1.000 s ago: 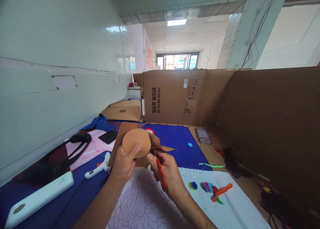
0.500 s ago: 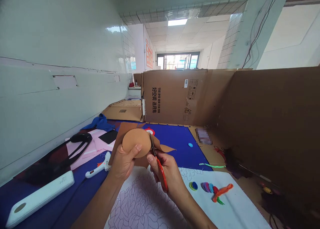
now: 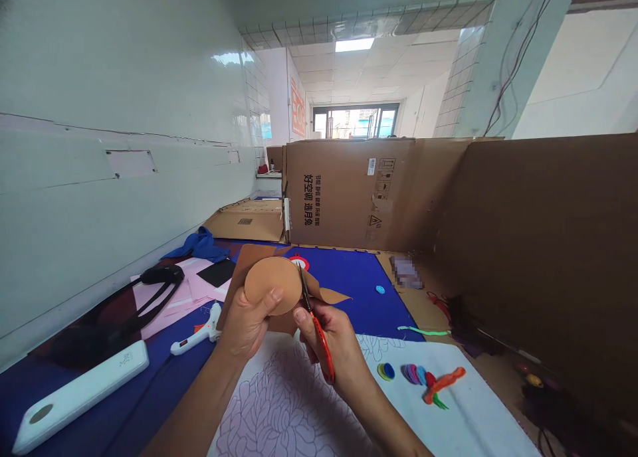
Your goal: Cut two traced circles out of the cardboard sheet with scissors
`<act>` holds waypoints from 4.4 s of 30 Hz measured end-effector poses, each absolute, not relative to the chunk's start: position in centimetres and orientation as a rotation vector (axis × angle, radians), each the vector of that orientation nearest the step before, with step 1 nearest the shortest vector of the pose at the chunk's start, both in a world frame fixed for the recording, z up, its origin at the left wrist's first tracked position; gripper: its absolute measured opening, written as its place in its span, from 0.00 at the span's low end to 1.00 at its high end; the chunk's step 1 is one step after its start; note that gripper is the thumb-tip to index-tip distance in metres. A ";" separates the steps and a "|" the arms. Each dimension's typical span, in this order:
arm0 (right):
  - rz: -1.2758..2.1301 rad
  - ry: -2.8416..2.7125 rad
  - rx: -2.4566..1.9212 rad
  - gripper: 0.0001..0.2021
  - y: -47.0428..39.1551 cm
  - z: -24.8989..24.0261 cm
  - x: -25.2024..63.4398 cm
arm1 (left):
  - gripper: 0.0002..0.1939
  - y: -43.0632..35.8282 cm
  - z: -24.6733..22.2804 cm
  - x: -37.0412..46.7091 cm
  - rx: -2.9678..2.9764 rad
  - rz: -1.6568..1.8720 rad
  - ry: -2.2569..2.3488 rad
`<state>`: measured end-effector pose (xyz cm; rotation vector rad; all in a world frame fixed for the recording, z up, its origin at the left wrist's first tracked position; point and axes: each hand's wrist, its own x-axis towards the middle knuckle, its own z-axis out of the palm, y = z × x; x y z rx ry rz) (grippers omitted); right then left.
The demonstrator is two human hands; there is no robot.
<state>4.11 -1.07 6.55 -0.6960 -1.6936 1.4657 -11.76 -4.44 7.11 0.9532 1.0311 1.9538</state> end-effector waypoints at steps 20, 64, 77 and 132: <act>1.486 -1.658 -0.696 0.28 -1.1 6.4 4.1 | 0.22 -4.7 7.5 -12.0 0.964 1.922 1.007; 1.507 -1.704 -0.712 0.27 -0.7 5.7 4.8 | 0.23 -5.0 7.8 -13.5 1.026 1.773 0.977; 1.470 -1.659 -0.709 0.29 -0.9 6.1 4.4 | 0.24 -5.0 8.1 -11.7 0.859 1.822 0.831; 1.408 -1.684 -0.754 0.28 -1.6 6.4 4.2 | 0.26 -4.7 7.5 -9.7 0.705 2.043 0.904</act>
